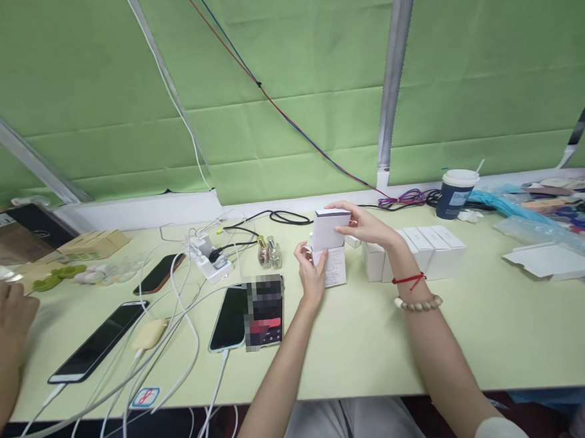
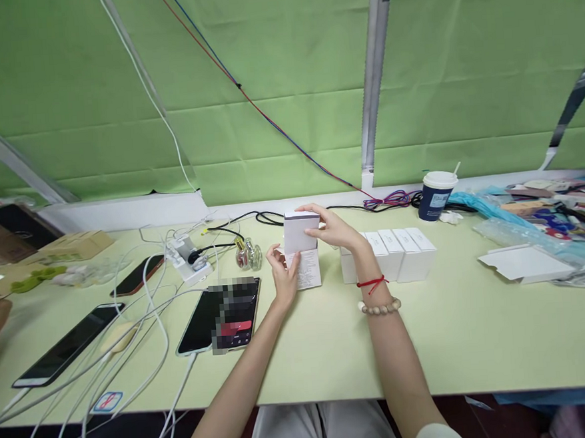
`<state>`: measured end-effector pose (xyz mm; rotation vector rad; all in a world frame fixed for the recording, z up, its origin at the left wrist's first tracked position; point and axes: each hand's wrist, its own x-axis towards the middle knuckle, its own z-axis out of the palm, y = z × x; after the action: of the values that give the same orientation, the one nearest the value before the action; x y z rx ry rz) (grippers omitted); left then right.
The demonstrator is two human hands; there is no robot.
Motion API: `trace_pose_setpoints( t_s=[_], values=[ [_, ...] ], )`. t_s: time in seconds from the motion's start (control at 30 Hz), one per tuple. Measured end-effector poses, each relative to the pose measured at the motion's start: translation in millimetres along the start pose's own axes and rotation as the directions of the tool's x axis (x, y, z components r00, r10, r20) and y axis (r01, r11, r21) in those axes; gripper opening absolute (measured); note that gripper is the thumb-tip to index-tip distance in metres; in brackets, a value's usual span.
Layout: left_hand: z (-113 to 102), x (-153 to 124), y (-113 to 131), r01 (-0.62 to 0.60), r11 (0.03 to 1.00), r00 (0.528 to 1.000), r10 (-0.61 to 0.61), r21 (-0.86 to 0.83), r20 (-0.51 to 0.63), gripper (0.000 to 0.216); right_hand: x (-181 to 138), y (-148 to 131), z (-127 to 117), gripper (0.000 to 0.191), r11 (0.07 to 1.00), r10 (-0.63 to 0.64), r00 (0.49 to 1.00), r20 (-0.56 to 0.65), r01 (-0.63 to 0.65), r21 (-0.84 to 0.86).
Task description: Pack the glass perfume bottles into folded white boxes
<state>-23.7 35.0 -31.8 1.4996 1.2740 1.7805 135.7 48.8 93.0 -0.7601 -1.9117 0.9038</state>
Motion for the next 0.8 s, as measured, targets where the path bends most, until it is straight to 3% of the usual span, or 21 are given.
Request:
trace_pose_setpoints(
  t_s=[0.27,0.4,0.5,0.57,0.8],
  values=[
    [-5,0,1,-0.050,0.987,0.998,0.043,0.155,0.049,0.051,0,2,4,0.043,0.987,0.074,0.991,0.115,-0.056,-0.153],
    [-5,0,1,-0.055,0.984,0.998,0.047,0.167,0.050,0.050,5,5,9,0.032,0.976,0.020,1.000,-0.013,-0.023,-0.215],
    [-5,0,1,-0.073,0.977,0.997,0.065,0.203,0.047,0.051,8,5,10,0.029,0.967,-0.041,0.984,-0.175,-0.005,-0.255],
    [-6,-1,1,-0.078,0.968,0.996,0.067,0.237,0.055,0.052,9,5,9,0.026,0.960,-0.069,0.973,-0.218,0.005,-0.281],
    [-6,-1,-3,-0.121,0.954,0.989,0.094,0.273,0.110,0.053,8,13,5,0.021,0.939,0.042,0.995,-0.089,-0.069,-0.338]
  ],
)
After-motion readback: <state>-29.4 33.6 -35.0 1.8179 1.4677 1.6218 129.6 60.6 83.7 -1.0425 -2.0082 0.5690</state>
